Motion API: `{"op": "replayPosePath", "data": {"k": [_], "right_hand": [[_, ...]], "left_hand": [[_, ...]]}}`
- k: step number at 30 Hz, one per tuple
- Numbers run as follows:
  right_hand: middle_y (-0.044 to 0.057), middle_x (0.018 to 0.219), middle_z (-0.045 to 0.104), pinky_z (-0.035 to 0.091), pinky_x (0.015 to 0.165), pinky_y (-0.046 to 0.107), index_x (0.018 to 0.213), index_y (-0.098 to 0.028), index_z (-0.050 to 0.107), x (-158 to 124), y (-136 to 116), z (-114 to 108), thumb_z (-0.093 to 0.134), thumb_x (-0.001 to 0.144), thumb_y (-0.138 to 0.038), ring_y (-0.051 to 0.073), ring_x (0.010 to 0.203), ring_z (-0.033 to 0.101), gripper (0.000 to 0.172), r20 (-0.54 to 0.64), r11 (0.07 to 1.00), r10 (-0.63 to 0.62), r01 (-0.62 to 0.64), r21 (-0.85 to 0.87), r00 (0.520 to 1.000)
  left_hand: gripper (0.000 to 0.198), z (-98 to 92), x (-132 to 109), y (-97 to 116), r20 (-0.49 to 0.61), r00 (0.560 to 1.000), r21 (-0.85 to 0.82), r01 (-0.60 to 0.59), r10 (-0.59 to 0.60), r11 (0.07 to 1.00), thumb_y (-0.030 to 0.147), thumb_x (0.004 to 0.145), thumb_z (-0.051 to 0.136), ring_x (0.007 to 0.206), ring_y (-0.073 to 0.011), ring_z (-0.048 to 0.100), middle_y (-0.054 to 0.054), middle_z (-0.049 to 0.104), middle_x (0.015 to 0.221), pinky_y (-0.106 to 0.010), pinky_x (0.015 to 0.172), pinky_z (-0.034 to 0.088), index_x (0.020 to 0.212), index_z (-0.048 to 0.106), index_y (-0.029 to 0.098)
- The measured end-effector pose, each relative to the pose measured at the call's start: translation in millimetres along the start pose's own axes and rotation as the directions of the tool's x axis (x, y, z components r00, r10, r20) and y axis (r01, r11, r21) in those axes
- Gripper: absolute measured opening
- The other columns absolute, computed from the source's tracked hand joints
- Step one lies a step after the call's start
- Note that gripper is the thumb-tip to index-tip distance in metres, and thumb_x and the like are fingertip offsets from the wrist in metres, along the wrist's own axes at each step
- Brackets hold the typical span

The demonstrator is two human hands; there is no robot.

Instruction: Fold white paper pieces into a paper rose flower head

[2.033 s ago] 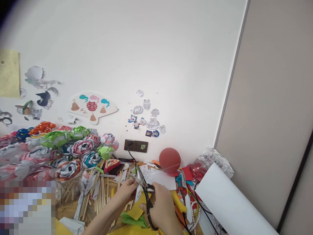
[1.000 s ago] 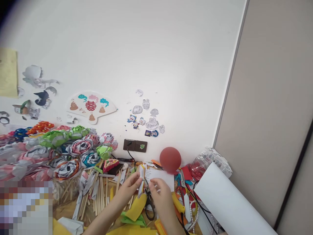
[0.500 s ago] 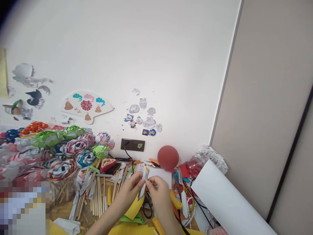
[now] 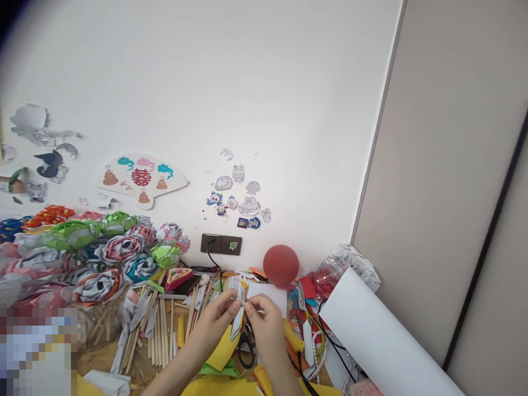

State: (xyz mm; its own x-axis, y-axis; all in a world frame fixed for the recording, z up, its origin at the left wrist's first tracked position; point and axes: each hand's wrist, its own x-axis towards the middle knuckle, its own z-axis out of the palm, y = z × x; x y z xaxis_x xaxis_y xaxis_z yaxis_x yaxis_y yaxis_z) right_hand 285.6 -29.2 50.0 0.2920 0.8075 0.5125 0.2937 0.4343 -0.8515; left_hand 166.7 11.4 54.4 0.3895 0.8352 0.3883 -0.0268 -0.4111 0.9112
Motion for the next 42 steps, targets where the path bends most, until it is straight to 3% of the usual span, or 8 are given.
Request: {"op": "replayPosePath", "data": {"k": [12, 17, 24, 28, 31, 34, 37, 42], "right_hand": [[-0.002, 0.058, 0.048, 0.038, 0.051, 0.022, 0.064, -0.016, 0.056, -5, 1, 7, 0.055, 0.078, -0.043, 0.013, 0.055, 0.044, 0.029, -0.045, 0.999, 0.002, 0.0, 0.054, 0.999], [-0.003, 0.055, 0.048, 0.038, 0.049, 0.022, 0.065, -0.017, 0.055, -5, -1, 9, 0.055, 0.078, -0.044, 0.013, 0.051, 0.045, 0.03, -0.047, 0.996, 0.04, -0.036, 0.087, 0.998], [0.004, 0.069, 0.062, 0.048, 0.059, 0.025, 0.069, -0.016, 0.064, -5, -5, 10, 0.058, 0.075, -0.043, 0.018, 0.067, 0.057, 0.028, -0.103, 0.999, -0.012, 0.015, 0.035, 0.995], [0.005, 0.07, 0.064, 0.049, 0.061, 0.026, 0.069, -0.016, 0.062, -4, -5, 7, 0.059, 0.073, -0.041, 0.02, 0.069, 0.06, 0.025, -0.128, 0.999, 0.012, -0.007, 0.036, 0.992], [0.005, 0.071, 0.064, 0.048, 0.06, 0.026, 0.071, -0.017, 0.061, -3, -7, 2, 0.055, 0.075, -0.039, 0.021, 0.069, 0.06, 0.022, -0.101, 0.999, 0.023, -0.027, -0.039, 0.995], [0.005, 0.076, 0.065, 0.046, 0.065, 0.027, 0.075, -0.019, 0.06, -2, -11, -5, 0.05, 0.079, -0.036, 0.021, 0.073, 0.059, 0.02, -0.034, 0.981, -0.027, 0.02, -0.195, 0.999], [0.005, 0.078, 0.063, 0.044, 0.069, 0.029, 0.075, -0.02, 0.06, -2, -17, -10, 0.047, 0.081, -0.032, 0.022, 0.076, 0.058, 0.019, 0.007, 0.927, -0.098, 0.094, -0.362, 0.995], [0.004, 0.075, 0.058, 0.042, 0.067, 0.029, 0.075, -0.021, 0.056, -4, -26, -14, 0.04, 0.086, -0.027, 0.021, 0.075, 0.053, 0.021, 0.041, 0.811, -0.255, 0.237, -0.535, 0.966]], "left_hand": [[0.026, -0.8, -5, 11, -0.037, 0.999, -0.082, -0.038, 0.035, 0.996, 0.046, 0.074, 0.053, 0.064, -0.015, 0.044, 0.003, 0.046, 0.065, -0.023, 0.06, 0.036, 0.072, 0.052, 0.02], [0.027, 3.8, 0, 9, 0.035, 0.999, -0.195, 0.012, -0.006, 0.981, 0.048, 0.074, 0.05, 0.057, -0.0136, 0.043, 0.005, 0.044, 0.061, -0.024, 0.056, 0.037, 0.069, 0.047, 0.021], [0.026, 10.3, 0, 5, -0.139, 0.99, -0.078, 0.025, -0.036, 0.997, 0.046, 0.071, 0.051, 0.062, -0.0171, 0.048, 0.001, 0.051, 0.065, -0.027, 0.06, 0.039, 0.073, 0.047, 0.021], [0.023, 9.4, -3, 12, -0.129, 0.991, -0.031, 0.019, -0.023, 0.999, 0.043, 0.07, 0.05, 0.059, -0.0168, 0.048, 0.003, 0.048, 0.06, -0.027, 0.057, 0.038, 0.067, 0.046, 0.021], [0.02, 7.4, -3, 16, -0.123, 0.992, 0.038, 0.002, 0.003, 0.999, 0.038, 0.07, 0.052, 0.062, -0.0168, 0.049, 0.002, 0.048, 0.063, -0.025, 0.056, 0.038, 0.062, 0.046, 0.021], [0.027, 3.8, -2, 18, -0.17, 0.986, 0.032, 0.01, -0.004, 0.999, 0.036, 0.067, 0.058, 0.068, -0.0172, 0.052, -0.003, 0.055, 0.081, -0.026, 0.058, 0.042, 0.086, 0.052, 0.018], [0.039, -1.5, -2, 19, -0.127, 0.992, 0.035, -0.001, 0.006, 0.999, 0.033, 0.068, 0.059, 0.061, -0.0148, 0.051, -0.004, 0.057, 0.09, -0.026, 0.057, 0.042, 0.102, 0.048, 0.019], [0.024, -10.5, -10, 29, -0.144, 0.981, 0.377, -0.068, 0.131, 0.924, 0.035, 0.07, 0.06, 0.07, -0.0208, 0.055, -0.004, 0.062, 0.084, -0.03, 0.063, 0.041, 0.09, 0.054, 0.022]]}}
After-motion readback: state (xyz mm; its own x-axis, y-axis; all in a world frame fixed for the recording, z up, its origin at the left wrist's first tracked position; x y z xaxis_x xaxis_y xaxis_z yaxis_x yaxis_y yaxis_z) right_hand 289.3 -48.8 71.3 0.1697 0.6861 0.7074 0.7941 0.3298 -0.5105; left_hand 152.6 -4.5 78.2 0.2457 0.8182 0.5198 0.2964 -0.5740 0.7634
